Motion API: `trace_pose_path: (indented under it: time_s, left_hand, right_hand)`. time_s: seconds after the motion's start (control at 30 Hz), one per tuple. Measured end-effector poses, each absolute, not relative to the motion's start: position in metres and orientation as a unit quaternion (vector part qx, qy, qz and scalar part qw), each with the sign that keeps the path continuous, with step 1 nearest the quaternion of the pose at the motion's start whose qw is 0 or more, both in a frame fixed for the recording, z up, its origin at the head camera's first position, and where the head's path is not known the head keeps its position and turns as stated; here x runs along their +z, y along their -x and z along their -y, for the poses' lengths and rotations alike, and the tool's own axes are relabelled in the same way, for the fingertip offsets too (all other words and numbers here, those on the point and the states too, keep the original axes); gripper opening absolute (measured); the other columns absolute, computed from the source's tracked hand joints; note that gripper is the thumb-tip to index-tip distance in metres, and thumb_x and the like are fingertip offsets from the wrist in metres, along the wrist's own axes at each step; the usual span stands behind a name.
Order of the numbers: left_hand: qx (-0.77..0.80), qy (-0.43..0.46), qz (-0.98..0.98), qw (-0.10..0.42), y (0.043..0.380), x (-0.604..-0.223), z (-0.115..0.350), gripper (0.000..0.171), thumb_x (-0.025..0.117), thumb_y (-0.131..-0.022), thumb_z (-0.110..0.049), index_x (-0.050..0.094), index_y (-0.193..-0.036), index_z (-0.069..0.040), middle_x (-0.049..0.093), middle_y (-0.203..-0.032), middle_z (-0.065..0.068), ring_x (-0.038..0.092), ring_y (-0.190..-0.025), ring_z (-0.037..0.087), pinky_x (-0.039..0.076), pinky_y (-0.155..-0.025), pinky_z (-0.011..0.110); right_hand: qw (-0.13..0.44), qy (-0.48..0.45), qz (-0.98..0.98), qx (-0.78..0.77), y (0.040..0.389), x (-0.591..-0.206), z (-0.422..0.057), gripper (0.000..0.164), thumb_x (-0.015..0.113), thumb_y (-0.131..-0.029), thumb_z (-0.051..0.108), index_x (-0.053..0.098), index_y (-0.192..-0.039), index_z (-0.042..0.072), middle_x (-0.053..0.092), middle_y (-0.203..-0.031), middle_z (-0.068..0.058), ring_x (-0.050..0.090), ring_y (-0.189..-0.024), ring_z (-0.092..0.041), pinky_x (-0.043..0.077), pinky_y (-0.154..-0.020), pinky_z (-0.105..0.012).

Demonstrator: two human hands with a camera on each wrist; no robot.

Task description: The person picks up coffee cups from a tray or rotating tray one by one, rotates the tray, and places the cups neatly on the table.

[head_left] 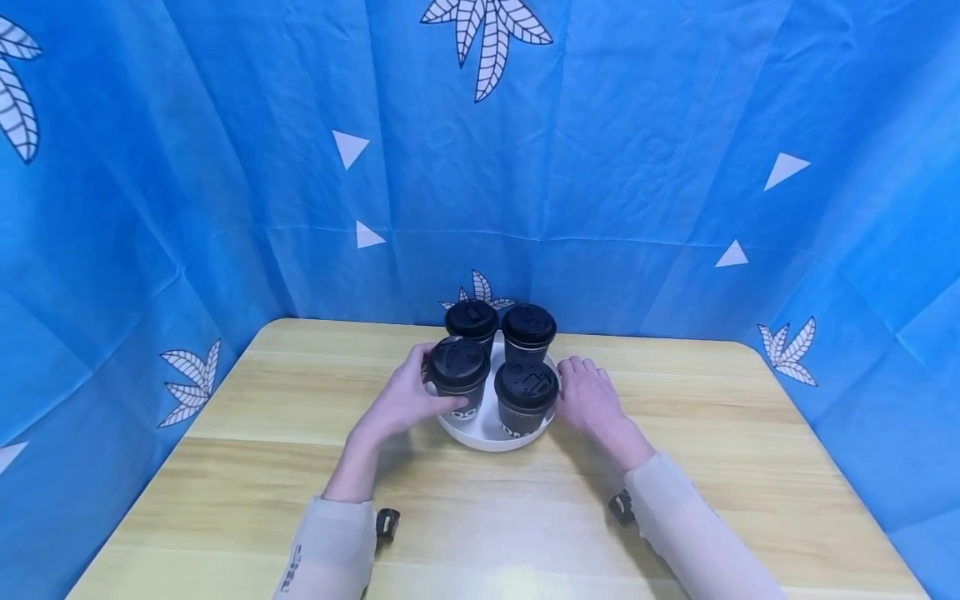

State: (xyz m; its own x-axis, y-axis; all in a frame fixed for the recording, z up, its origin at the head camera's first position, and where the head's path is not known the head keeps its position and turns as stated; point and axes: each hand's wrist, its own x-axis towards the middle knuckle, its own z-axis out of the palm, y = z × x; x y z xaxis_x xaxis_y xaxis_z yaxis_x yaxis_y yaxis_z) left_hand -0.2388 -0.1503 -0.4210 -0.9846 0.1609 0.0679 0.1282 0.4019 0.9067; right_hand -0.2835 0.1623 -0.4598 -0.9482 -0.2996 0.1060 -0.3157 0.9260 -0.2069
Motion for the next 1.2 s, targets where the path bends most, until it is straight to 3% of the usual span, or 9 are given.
trace_pose_path:
  time_s: [0.37, 0.67, 1.0, 1.2]
  left_hand:
    - [0.549, -0.089, -0.831, -0.007, 0.235, -0.410, 0.151, 0.098, 0.097, -0.071, -0.018, 0.040, -0.149, -0.007, 0.052, -0.150, 0.016, 0.048, -0.142, 0.038, 0.037, -0.119, 0.055]
    - [0.549, -0.083, -0.832, -0.015, 0.232, -0.401, 0.154, 0.095, 0.096, -0.072, -0.019, 0.040, -0.148, -0.007, 0.051, -0.149, 0.015, 0.046, -0.143, 0.039, 0.035, -0.119, 0.059]
    - [0.554, -0.093, -0.826, -0.051, 0.229, -0.396, 0.156, 0.092, 0.095, -0.073, -0.015, 0.040, -0.147, -0.006, 0.052, -0.147, 0.014, 0.049, -0.139, 0.033, 0.039, -0.118, 0.053]
    - [0.556, -0.093, -0.823, -0.069, 0.228, -0.393, 0.159, 0.094, 0.094, -0.073, -0.014, 0.039, -0.149, -0.003, 0.054, -0.146, 0.017, 0.052, -0.135, 0.035, 0.038, -0.117, 0.057]
  right_hand:
    - [0.031, -0.156, 0.982, 0.104, 0.282, -0.460, -0.163, 0.044, 0.053, -0.103, 0.033, 0.056, -0.131, 0.000, 0.060, -0.130, -0.020, 0.052, -0.120, -0.038, 0.043, -0.100, -0.053]
    - [0.029, -0.157, 0.981, 0.109, 0.281, -0.459, -0.163, 0.044, 0.053, -0.103, 0.030, 0.054, -0.134, -0.002, 0.058, -0.131, -0.021, 0.051, -0.121, -0.039, 0.043, -0.102, -0.053]
    - [0.026, -0.153, 0.982, 0.108, 0.281, -0.458, -0.162, 0.043, 0.055, -0.101, 0.027, 0.055, -0.132, -0.002, 0.058, -0.130, -0.021, 0.051, -0.121, -0.040, 0.043, -0.103, -0.054]
    - [0.033, -0.154, 0.982, 0.106, 0.279, -0.457, -0.161, 0.041, 0.056, -0.100, 0.026, 0.055, -0.130, -0.002, 0.058, -0.128, -0.021, 0.051, -0.120, -0.040, 0.044, -0.101, -0.055]
